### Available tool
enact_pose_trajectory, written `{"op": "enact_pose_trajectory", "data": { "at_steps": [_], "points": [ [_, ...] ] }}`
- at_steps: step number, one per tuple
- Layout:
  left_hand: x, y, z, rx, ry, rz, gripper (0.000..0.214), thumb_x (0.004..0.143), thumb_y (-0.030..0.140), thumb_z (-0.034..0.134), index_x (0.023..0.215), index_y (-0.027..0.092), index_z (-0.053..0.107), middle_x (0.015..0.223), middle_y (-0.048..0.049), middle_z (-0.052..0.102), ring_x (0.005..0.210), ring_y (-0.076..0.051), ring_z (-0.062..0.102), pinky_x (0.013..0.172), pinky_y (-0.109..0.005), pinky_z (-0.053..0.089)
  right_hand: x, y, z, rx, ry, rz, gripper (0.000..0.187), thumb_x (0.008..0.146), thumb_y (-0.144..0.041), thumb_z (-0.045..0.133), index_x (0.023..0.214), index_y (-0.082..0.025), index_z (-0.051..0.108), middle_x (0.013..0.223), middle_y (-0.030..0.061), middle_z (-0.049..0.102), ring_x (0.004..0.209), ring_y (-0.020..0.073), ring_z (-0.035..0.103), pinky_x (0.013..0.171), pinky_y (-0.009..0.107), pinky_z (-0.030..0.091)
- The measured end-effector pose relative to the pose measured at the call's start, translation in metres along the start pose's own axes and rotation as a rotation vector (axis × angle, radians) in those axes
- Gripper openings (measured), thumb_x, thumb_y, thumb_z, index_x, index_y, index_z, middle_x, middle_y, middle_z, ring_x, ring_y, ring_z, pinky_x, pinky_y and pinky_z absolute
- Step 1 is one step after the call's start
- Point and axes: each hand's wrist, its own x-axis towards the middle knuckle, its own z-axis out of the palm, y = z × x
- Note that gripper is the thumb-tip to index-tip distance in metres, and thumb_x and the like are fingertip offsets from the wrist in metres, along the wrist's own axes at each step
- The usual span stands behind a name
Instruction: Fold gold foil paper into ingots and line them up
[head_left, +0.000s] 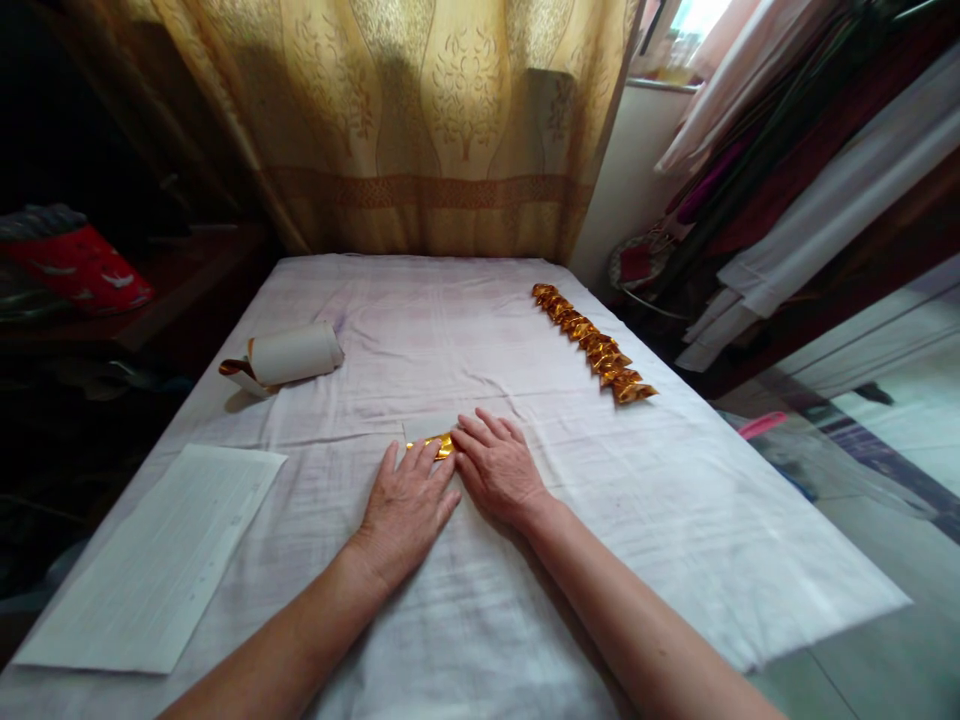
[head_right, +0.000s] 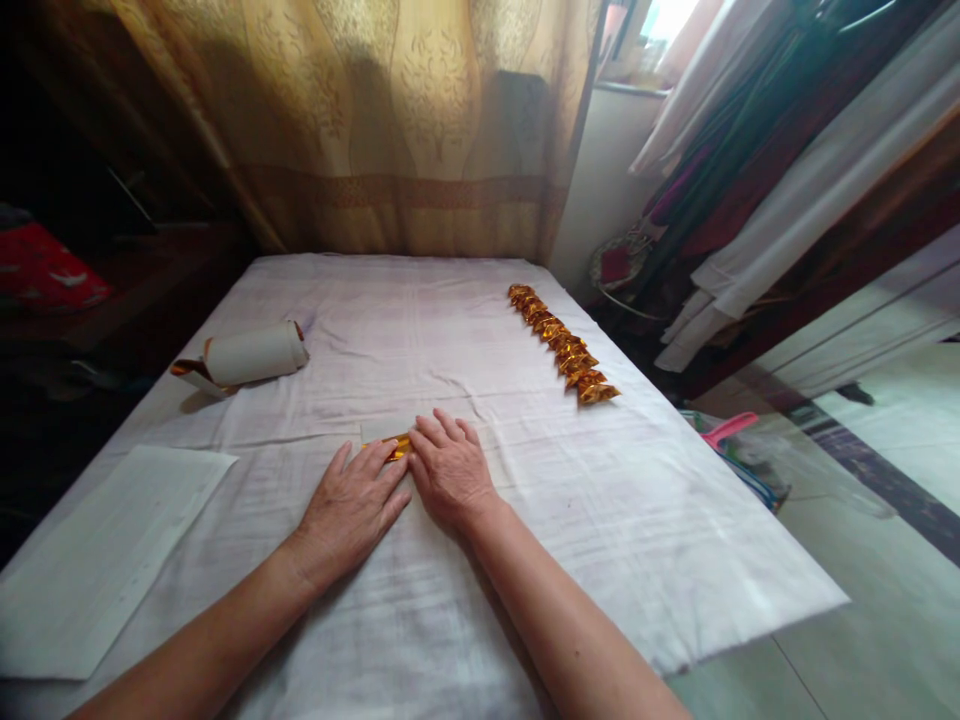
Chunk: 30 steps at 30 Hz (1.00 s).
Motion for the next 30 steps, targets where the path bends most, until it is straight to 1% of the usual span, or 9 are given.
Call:
{"op": "enact_pose_trajectory", "data": {
  "at_steps": [2,4,8,13,19,23,26,28,30],
  "points": [
    [-0.001,-0.001,0.0,-0.007,-0.003,0.0,0.044,0.097,0.039,0.047,0.136,0.021,0.056,0.143,-0.0111,0.056,0.131,-0.03,0.051,0.111,-0.056,0.033,-0.005,0.0,-0.001,-0.012,-0.13,-0.048,0.047,0.101,-0.037,0.039,0.144,-0.023,0.048,0.154,0.0052,0.044,0.146,0.0265,0.03,0.118,0.051,0.021],
    [-0.004,-0.005,0.0,-0.014,-0.005,0.016,0.047,0.098,0.043,0.045,0.139,0.023,0.053,0.147,-0.0094,0.053,0.133,-0.029,0.049,0.112,-0.056,0.031,-0.008,0.002,-0.002,-0.018,-0.225,-0.05,0.054,0.102,-0.042,0.036,0.151,-0.021,0.039,0.159,0.0051,0.034,0.149,0.0271,0.024,0.12,0.055,0.017],
    [-0.015,-0.021,0.004,-0.02,-0.015,0.065,0.052,0.098,0.051,0.04,0.142,0.026,0.05,0.148,-0.0065,0.053,0.136,-0.027,0.047,0.117,-0.055,0.022,-0.007,0.005,-0.004,-0.032,-0.312,-0.051,0.06,0.102,-0.047,0.034,0.154,-0.019,0.031,0.162,0.0048,0.024,0.15,0.0277,0.018,0.121,0.056,0.013],
    [-0.032,-0.039,0.003,-0.031,-0.054,0.039,0.054,0.098,0.053,0.037,0.142,0.025,0.05,0.147,-0.0053,0.053,0.139,-0.026,0.043,0.12,-0.054,0.015,-0.006,0.005,-0.007,-0.042,-0.328,-0.058,0.062,0.101,-0.051,0.033,0.155,-0.02,0.03,0.162,0.0052,0.022,0.151,0.0281,0.016,0.121,0.056,0.013],
    [-0.042,-0.046,-0.006,-0.03,-0.081,0.002,0.05,0.099,0.048,0.039,0.141,0.024,0.052,0.145,-0.0058,0.055,0.138,-0.027,0.045,0.119,-0.055,0.015,-0.005,0.005,-0.009,-0.028,-0.346,-0.045,0.063,0.101,-0.053,0.033,0.155,-0.022,0.03,0.162,0.0048,0.022,0.151,0.0274,0.015,0.121,0.056,0.011],
    [-0.036,-0.05,-0.008,-0.035,-0.049,0.012,0.046,0.097,0.047,0.044,0.133,0.023,0.059,0.142,-0.0077,0.059,0.136,-0.028,0.046,0.119,-0.053,0.019,-0.006,0.006,-0.009,-0.014,-0.331,-0.055,0.062,0.101,-0.052,0.035,0.154,-0.022,0.031,0.162,0.0057,0.024,0.151,0.0264,0.017,0.121,0.056,0.013],
    [-0.028,-0.056,-0.004,-0.051,0.014,0.088,0.041,0.095,0.046,0.05,0.125,0.021,0.063,0.145,-0.0099,0.055,0.139,-0.027,0.043,0.119,-0.05,0.024,-0.007,0.007,-0.006,-0.01,-0.274,-0.073,0.061,0.101,-0.051,0.036,0.154,-0.022,0.033,0.161,0.0068,0.028,0.15,0.0261,0.019,0.121,0.056,0.015],
    [-0.023,-0.061,0.0,-0.068,0.015,0.151,0.036,0.095,0.041,0.052,0.122,0.02,0.062,0.145,-0.0094,0.055,0.138,-0.025,0.044,0.118,-0.047,0.026,-0.008,0.007,-0.004,-0.011,-0.236,-0.078,0.06,0.101,-0.05,0.037,0.153,-0.02,0.035,0.16,0.0081,0.028,0.15,0.0264,0.021,0.121,0.055,0.016],
    [-0.019,-0.064,0.002,-0.081,-0.002,0.176,0.033,0.095,0.037,0.052,0.122,0.02,0.061,0.141,-0.0084,0.059,0.135,-0.024,0.048,0.118,-0.047,0.028,-0.008,0.007,-0.003,-0.016,-0.214,-0.07,0.06,0.1,-0.05,0.038,0.152,-0.019,0.037,0.161,0.0094,0.027,0.15,0.0269,0.022,0.121,0.054,0.017]
  ]
}}
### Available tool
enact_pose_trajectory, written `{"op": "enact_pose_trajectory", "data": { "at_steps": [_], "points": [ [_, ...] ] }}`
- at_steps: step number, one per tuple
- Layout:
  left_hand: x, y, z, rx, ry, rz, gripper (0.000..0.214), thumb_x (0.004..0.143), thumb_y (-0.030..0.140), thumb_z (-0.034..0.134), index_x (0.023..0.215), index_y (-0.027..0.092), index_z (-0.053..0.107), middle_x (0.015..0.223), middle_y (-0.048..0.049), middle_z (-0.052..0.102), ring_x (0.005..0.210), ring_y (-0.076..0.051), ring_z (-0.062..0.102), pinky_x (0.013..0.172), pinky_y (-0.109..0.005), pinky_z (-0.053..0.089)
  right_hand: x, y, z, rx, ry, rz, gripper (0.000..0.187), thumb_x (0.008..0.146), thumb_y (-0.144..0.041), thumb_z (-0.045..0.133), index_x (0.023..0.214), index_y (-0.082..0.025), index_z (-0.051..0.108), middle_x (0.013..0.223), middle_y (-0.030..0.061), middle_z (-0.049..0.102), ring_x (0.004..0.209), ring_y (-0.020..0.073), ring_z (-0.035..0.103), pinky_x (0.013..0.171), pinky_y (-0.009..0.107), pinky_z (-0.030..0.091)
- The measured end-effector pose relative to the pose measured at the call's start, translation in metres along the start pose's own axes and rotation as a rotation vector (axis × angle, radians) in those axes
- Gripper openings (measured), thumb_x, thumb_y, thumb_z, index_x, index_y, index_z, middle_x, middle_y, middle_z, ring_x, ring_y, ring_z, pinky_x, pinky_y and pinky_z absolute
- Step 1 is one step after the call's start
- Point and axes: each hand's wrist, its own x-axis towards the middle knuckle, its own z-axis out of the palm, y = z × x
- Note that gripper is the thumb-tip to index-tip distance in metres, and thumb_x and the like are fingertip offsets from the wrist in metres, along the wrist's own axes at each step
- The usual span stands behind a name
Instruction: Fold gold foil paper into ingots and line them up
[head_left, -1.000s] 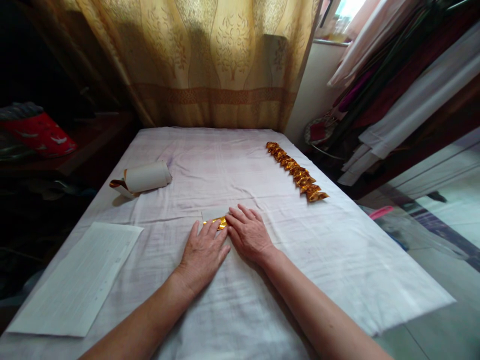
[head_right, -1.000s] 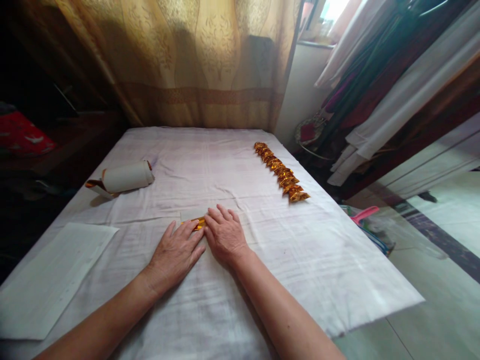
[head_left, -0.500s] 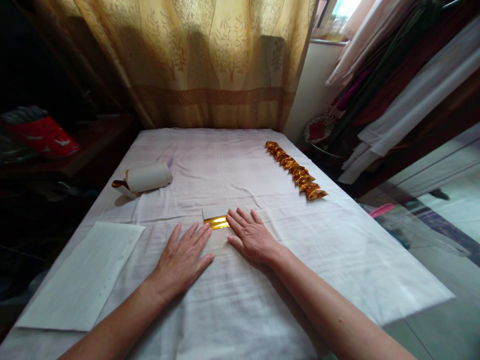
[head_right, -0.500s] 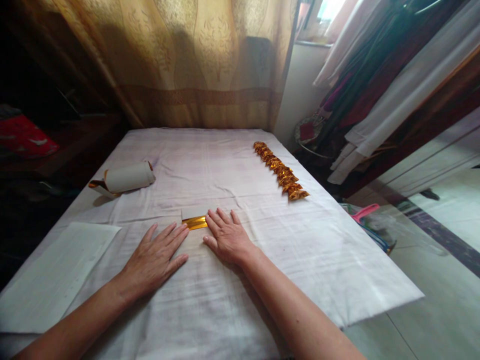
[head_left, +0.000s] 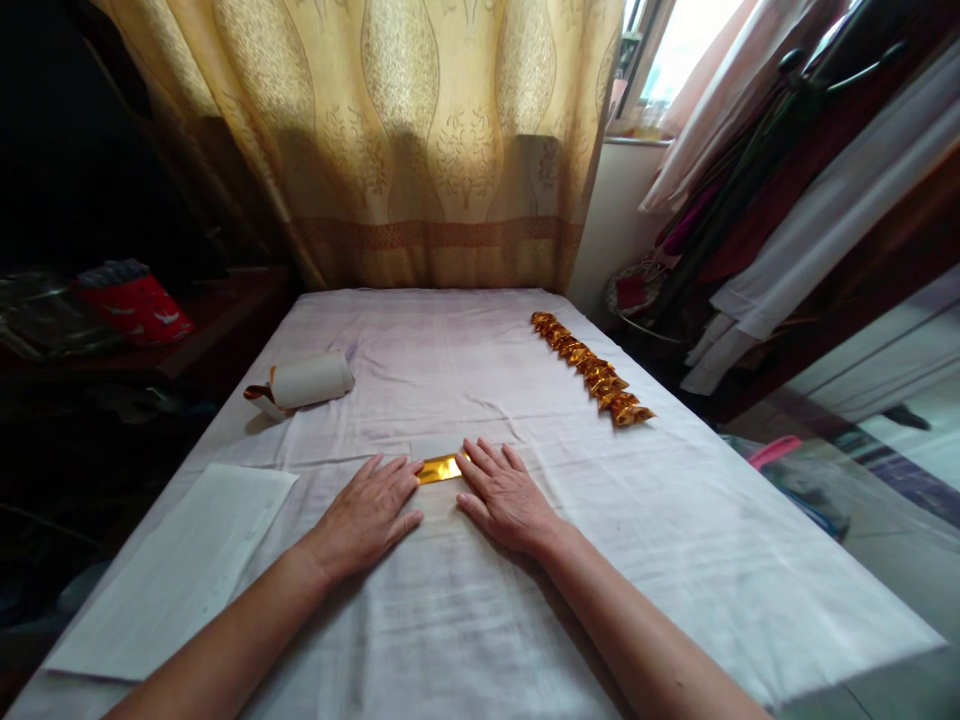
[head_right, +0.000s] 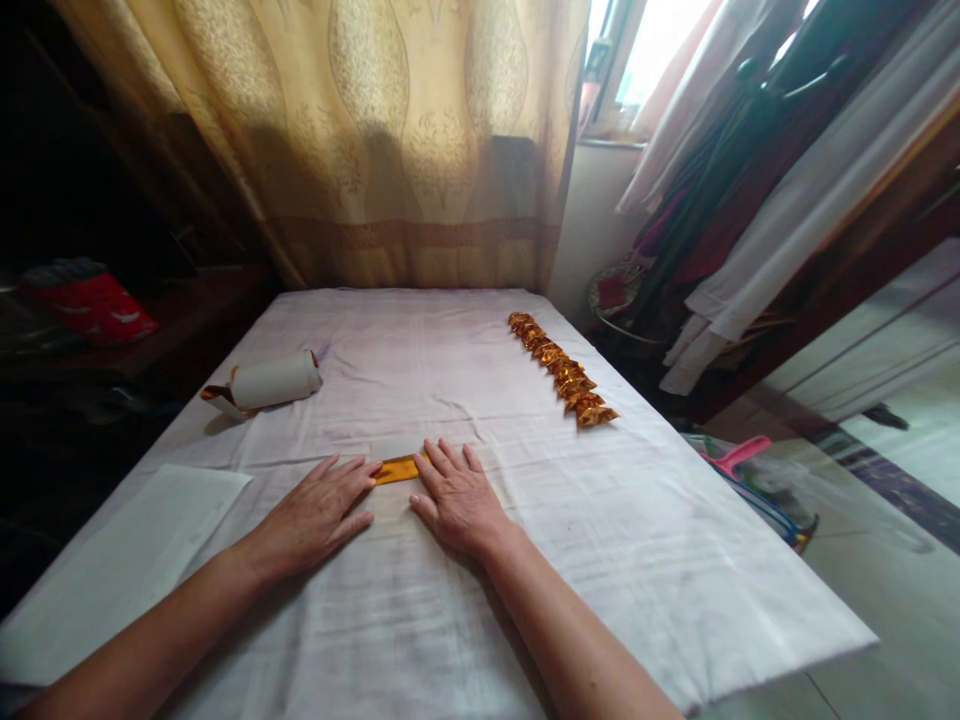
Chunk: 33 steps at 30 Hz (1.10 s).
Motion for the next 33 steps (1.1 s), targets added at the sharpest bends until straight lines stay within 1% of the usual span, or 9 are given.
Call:
{"op": "enact_pose_trajectory", "data": {
  "at_steps": [6,10,12,14,16,18,24,28,33],
  "points": [
    [-0.004,0.001,0.004,0.01,0.005,-0.032,0.035,0.096,0.036,0.05,0.124,0.018,0.059,0.144,-0.0105,0.056,0.135,-0.025,0.048,0.117,-0.05,0.028,-0.009,0.011,-0.003,-0.042,0.01,0.068,0.06,0.1,-0.049,0.039,0.151,-0.016,0.039,0.159,0.012,0.03,0.15,0.0291,0.022,0.119,0.056,0.019],
    [-0.006,0.006,0.004,0.023,-0.008,-0.039,0.04,0.097,0.04,0.048,0.128,0.018,0.058,0.145,-0.0115,0.055,0.136,-0.025,0.047,0.118,-0.048,0.025,-0.015,0.015,-0.006,-0.084,0.06,0.119,0.057,0.101,-0.045,0.04,0.15,-0.016,0.04,0.16,0.0134,0.026,0.15,0.0295,0.02,0.12,0.056,0.017],
    [-0.004,0.012,0.004,0.032,-0.008,-0.046,0.041,0.097,0.042,0.047,0.128,0.018,0.058,0.143,-0.0116,0.056,0.136,-0.025,0.048,0.118,-0.048,0.024,-0.015,0.009,-0.006,-0.081,0.097,0.087,0.058,0.101,-0.044,0.041,0.152,-0.016,0.037,0.161,0.013,0.024,0.15,0.0283,0.019,0.121,0.055,0.014],
    [0.001,0.021,0.004,0.029,-0.009,-0.05,0.044,0.097,0.045,0.047,0.13,0.019,0.058,0.142,-0.0115,0.058,0.135,-0.025,0.048,0.119,-0.049,0.023,-0.012,-0.001,-0.005,-0.049,0.106,0.0,0.058,0.101,-0.044,0.04,0.152,-0.017,0.036,0.161,0.0105,0.027,0.151,0.0259,0.019,0.122,0.054,0.011],
    [0.004,0.029,0.004,0.013,-0.004,-0.058,0.049,0.097,0.048,0.046,0.136,0.02,0.054,0.142,-0.011,0.058,0.136,-0.026,0.048,0.118,-0.05,0.023,-0.008,-0.01,-0.003,-0.002,0.066,-0.097,0.056,0.101,-0.044,0.04,0.151,-0.019,0.037,0.159,0.008,0.031,0.15,0.0234,0.022,0.123,0.051,0.011],
    [0.005,0.035,0.002,-0.001,-0.008,-0.063,0.051,0.097,0.05,0.046,0.138,0.021,0.053,0.143,-0.0104,0.057,0.136,-0.026,0.047,0.118,-0.05,0.023,-0.007,-0.012,-0.002,0.032,0.009,-0.144,0.057,0.101,-0.045,0.039,0.152,-0.019,0.037,0.159,0.0078,0.033,0.149,0.0225,0.025,0.123,0.051,0.012],
    [0.002,0.029,-0.006,-0.033,-0.041,-0.016,0.037,0.098,0.042,0.048,0.128,0.025,0.061,0.141,-0.0072,0.059,0.133,-0.027,0.05,0.114,-0.052,0.028,-0.016,0.015,-0.003,0.002,-0.026,0.004,0.059,0.101,-0.046,0.037,0.153,-0.017,0.034,0.16,0.0104,0.028,0.149,0.0263,0.024,0.12,0.058,0.015],
    [0.012,0.022,-0.008,-0.074,0.052,0.018,0.028,0.1,0.031,0.045,0.116,0.03,0.068,0.127,-0.0023,0.069,0.117,-0.023,0.061,0.111,-0.051,0.031,-0.017,0.021,-0.005,-0.014,-0.015,-0.001,0.059,0.1,-0.044,0.04,0.152,-0.017,0.036,0.159,0.0111,0.03,0.149,0.0268,0.025,0.12,0.057,0.016],
    [0.03,0.019,-0.009,-0.026,0.14,0.094,0.024,0.1,0.027,0.045,0.101,0.023,0.069,0.095,-0.0022,0.076,0.087,-0.017,0.068,0.107,-0.045,0.037,-0.01,0.013,-0.016,-0.031,0.018,-0.011,0.053,0.097,-0.041,0.049,0.144,-0.015,0.047,0.154,0.0131,0.042,0.144,0.0301,0.034,0.119,0.057,0.017]
  ]
}}
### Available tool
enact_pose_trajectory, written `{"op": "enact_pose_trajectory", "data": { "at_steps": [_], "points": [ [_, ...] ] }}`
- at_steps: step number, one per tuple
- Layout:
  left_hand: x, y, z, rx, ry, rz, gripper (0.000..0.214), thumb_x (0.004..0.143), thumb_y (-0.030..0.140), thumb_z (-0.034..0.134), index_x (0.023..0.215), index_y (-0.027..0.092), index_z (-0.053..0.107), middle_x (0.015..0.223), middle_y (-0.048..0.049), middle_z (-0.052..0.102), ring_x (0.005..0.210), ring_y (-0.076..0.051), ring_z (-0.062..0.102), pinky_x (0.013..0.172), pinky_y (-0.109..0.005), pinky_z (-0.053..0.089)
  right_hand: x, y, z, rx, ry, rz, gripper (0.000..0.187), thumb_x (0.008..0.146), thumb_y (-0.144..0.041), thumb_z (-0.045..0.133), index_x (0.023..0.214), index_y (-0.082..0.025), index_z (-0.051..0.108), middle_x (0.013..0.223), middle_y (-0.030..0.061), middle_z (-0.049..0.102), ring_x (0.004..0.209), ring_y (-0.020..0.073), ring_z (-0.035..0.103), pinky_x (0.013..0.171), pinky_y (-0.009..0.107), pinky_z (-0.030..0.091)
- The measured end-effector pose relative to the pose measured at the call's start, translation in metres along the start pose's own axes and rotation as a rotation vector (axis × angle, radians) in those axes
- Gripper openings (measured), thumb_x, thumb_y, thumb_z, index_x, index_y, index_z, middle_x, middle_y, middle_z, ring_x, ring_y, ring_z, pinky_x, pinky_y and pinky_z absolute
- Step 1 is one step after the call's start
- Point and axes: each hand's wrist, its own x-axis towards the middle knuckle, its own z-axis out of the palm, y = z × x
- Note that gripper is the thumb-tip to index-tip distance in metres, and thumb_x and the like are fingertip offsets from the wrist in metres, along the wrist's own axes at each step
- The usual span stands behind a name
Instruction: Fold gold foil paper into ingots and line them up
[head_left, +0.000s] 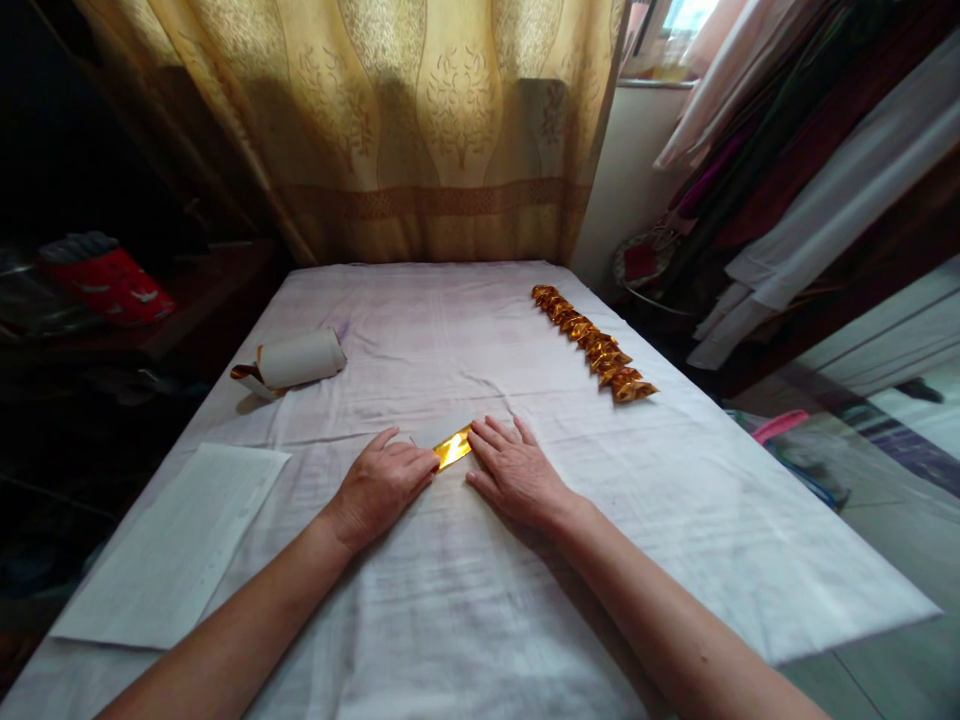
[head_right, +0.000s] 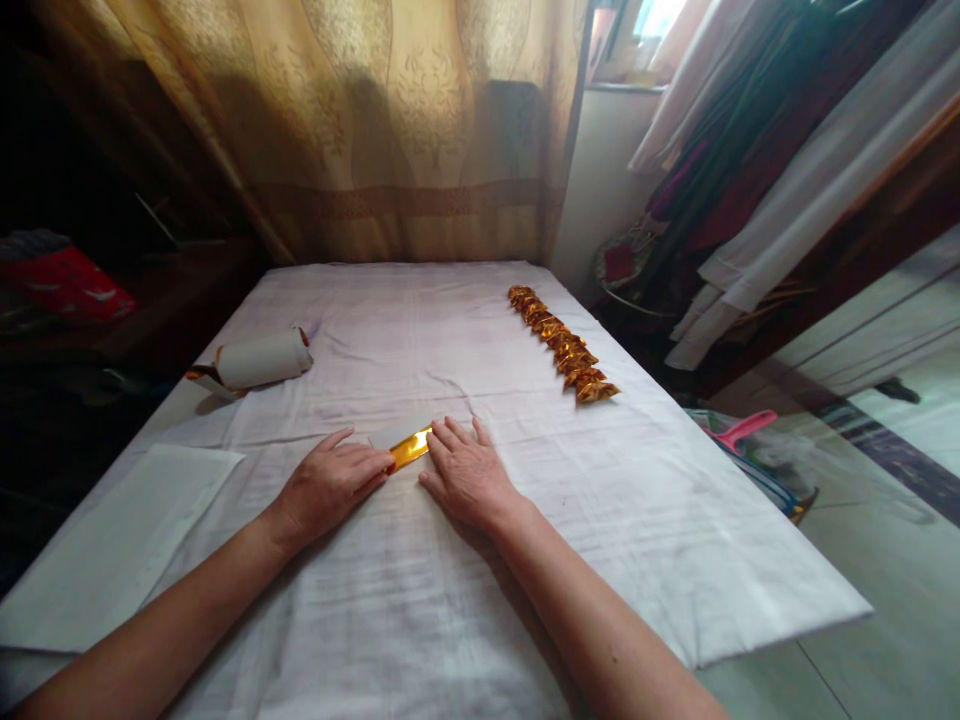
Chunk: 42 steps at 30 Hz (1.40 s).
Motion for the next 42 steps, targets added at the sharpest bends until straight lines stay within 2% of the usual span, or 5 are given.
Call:
{"op": "enact_pose_trajectory", "data": {
  "at_steps": [4,9,17,27,42],
  "points": [
    [0.004,0.0,0.0,0.035,0.019,0.033,0.024,0.099,0.023,0.045,0.092,0.02,0.068,0.087,-0.0017,0.074,0.08,-0.016,0.067,0.103,-0.042,0.04,0.008,-0.012,-0.007,-0.009,0.095,-0.013,0.03,0.093,-0.03,0.058,0.121,-0.019,0.065,0.14,0.0121,0.058,0.135,0.0285,0.045,0.114,0.051,0.028],
    [-0.002,-0.004,0.002,-0.074,0.038,-0.009,0.022,0.099,0.03,0.048,0.101,0.022,0.069,0.097,-0.0025,0.075,0.089,-0.017,0.067,0.102,-0.04,0.041,0.017,-0.019,0.006,0.051,0.154,-0.131,0.014,0.096,-0.025,0.057,0.099,-0.022,0.071,0.113,0.0065,0.071,0.102,0.0196,0.061,0.088,0.034,0.046],
    [-0.002,-0.009,0.006,-0.175,0.035,-0.076,0.026,0.097,0.04,0.052,0.105,0.021,0.067,0.096,-0.0042,0.073,0.089,-0.019,0.064,0.089,-0.036,0.046,0.023,-0.012,0.016,-0.033,0.187,-0.212,0.012,0.096,-0.026,0.059,0.101,-0.021,0.069,0.106,0.0049,0.071,0.093,0.0194,0.06,0.081,0.031,0.045],
    [0.003,-0.007,0.007,-0.131,0.079,-0.066,0.025,0.1,0.033,0.047,0.097,0.021,0.069,0.091,-0.0023,0.074,0.085,-0.017,0.063,0.09,-0.036,0.044,0.022,-0.014,0.019,0.071,0.281,-0.218,0.017,0.098,-0.033,0.056,0.099,-0.021,0.069,0.103,0.0044,0.071,0.091,0.0191,0.058,0.082,0.031,0.043],
    [0.004,-0.01,0.014,-0.309,0.07,-0.291,0.017,0.095,0.03,0.055,0.087,0.021,0.067,0.093,-0.003,0.067,0.089,-0.019,0.059,0.083,-0.036,0.044,0.025,-0.028,0.019,0.232,0.314,0.024,0.017,0.095,-0.026,0.056,0.081,-0.019,0.065,0.08,0.0038,0.064,0.076,0.0173,0.055,0.072,0.029,0.038]
  ]
}}
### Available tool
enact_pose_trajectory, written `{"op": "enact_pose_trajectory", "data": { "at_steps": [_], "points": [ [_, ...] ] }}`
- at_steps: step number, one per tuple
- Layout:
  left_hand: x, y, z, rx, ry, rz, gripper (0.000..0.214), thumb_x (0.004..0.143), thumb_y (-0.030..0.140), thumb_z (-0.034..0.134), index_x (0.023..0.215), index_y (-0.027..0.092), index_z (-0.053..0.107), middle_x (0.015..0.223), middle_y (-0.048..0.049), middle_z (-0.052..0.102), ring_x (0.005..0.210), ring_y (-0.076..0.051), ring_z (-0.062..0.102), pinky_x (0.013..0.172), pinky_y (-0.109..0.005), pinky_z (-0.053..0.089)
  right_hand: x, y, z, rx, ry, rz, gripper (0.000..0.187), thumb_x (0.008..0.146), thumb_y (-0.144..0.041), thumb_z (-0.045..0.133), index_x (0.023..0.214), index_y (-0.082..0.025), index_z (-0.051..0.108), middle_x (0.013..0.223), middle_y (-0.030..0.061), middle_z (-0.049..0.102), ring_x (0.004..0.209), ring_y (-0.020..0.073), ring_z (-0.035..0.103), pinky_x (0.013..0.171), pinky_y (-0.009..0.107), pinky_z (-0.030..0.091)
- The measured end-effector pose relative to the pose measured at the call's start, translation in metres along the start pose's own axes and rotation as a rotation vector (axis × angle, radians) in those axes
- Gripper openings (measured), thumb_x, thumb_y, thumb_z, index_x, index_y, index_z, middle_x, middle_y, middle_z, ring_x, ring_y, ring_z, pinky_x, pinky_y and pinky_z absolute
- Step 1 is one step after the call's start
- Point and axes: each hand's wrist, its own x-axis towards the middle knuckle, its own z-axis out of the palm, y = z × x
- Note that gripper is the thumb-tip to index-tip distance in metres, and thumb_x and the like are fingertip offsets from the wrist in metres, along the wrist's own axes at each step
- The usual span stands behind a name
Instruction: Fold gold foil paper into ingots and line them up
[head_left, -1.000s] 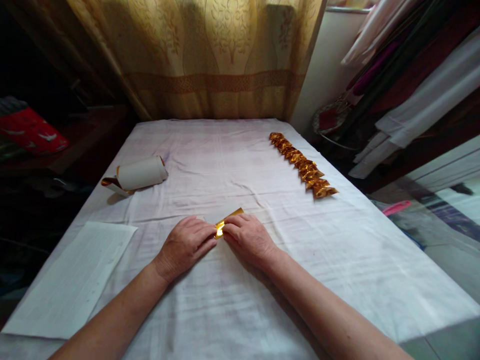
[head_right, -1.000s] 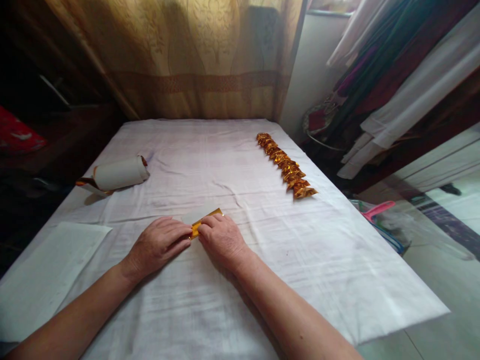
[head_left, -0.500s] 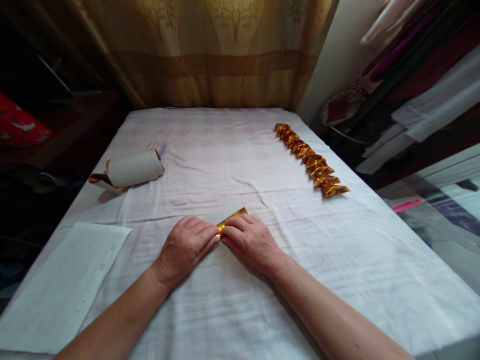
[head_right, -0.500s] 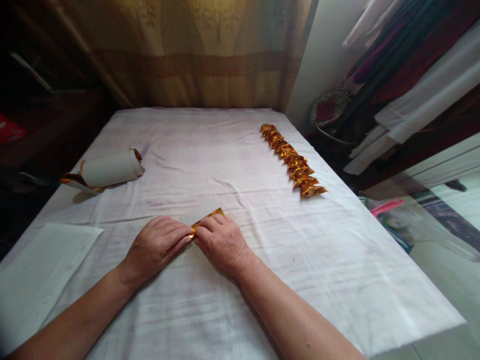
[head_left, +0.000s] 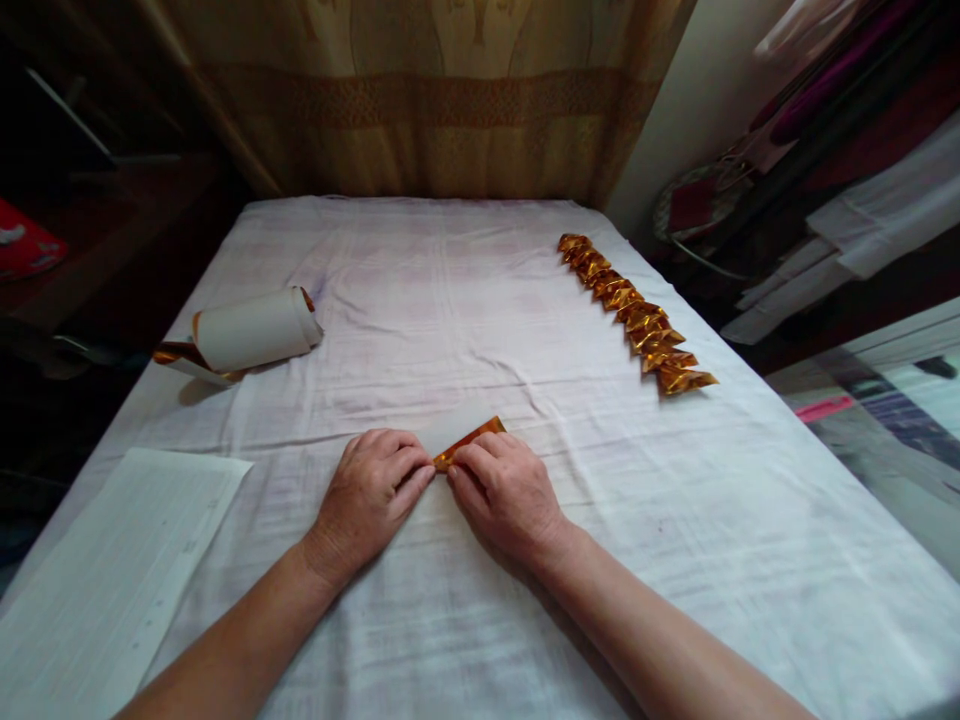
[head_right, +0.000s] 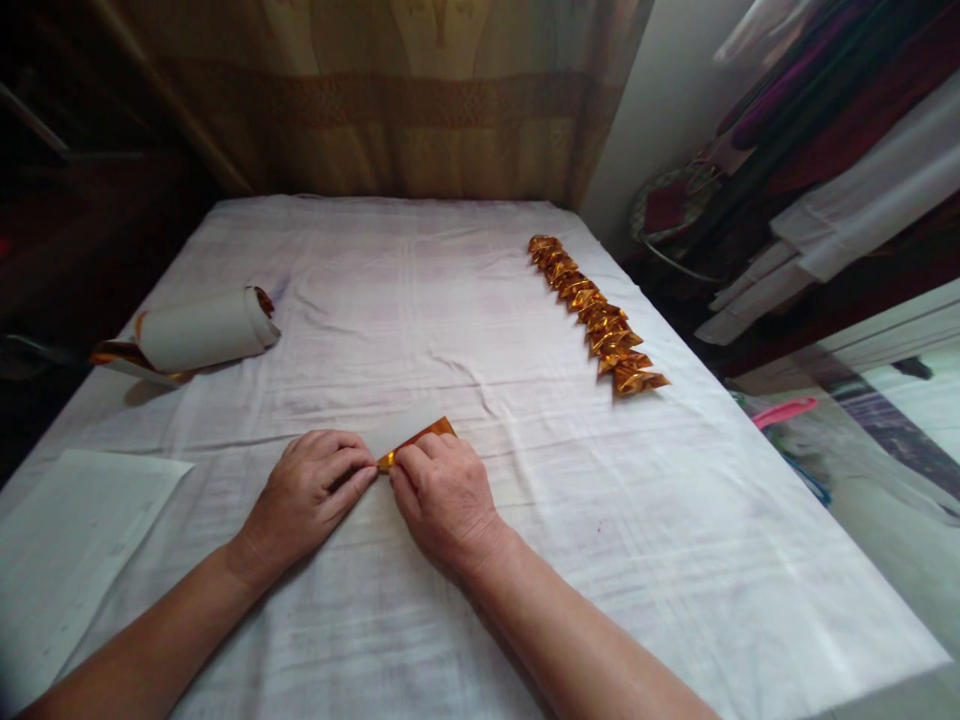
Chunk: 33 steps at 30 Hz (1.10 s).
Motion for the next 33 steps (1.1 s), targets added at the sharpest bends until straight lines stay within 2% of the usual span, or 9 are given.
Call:
{"op": "enact_pose_trajectory", "data": {
  "at_steps": [5,13,19,28,33],
  "points": [
    [0.0,0.003,0.002,0.003,-0.008,-0.071,0.014,0.094,0.029,0.057,0.085,0.021,0.063,0.095,-0.0035,0.065,0.093,-0.021,0.058,0.087,-0.038,0.043,0.001,-0.003,0.002,-0.056,0.002,0.035,0.018,0.094,-0.024,0.056,0.077,-0.02,0.061,0.076,0.0033,0.064,0.073,0.0172,0.055,0.069,0.029,0.034],
    [0.003,0.008,0.006,0.052,-0.032,-0.139,0.013,0.093,0.029,0.057,0.082,0.022,0.06,0.092,-0.0033,0.063,0.09,-0.022,0.055,0.084,-0.038,0.041,0.005,-0.007,0.005,-0.098,0.0,0.092,0.016,0.091,-0.019,0.056,0.075,-0.02,0.059,0.075,0.0033,0.065,0.071,0.0177,0.055,0.067,0.031,0.03],
    [0.004,0.01,0.007,0.101,-0.034,-0.143,0.013,0.092,0.029,0.058,0.082,0.021,0.056,0.091,-0.0035,0.061,0.088,-0.023,0.053,0.082,-0.038,0.041,0.003,-0.007,0.008,-0.098,0.023,0.117,0.009,0.09,-0.019,0.056,0.082,-0.019,0.059,0.074,0.0028,0.064,0.073,0.0184,0.055,0.069,0.03,0.031],
    [0.006,0.013,0.007,0.111,-0.032,-0.179,0.01,0.089,0.026,0.06,0.082,0.022,0.054,0.091,-0.0035,0.06,0.09,-0.023,0.053,0.081,-0.038,0.04,0.006,-0.009,0.003,-0.1,-0.069,0.112,0.01,0.09,-0.019,0.059,0.083,-0.021,0.065,0.081,0.0029,0.065,0.077,0.018,0.056,0.069,0.03,0.032],
    [0.007,0.012,0.008,0.077,-0.048,-0.212,0.012,0.088,0.027,0.062,0.082,0.023,0.053,0.092,-0.0028,0.059,0.091,-0.023,0.053,0.083,-0.038,0.04,0.012,-0.012,0.002,-0.107,-0.107,0.185,0.015,0.091,-0.03,0.063,0.079,-0.021,0.065,0.079,0.0029,0.064,0.075,0.0179,0.056,0.068,0.03,0.032]
  ]
}}
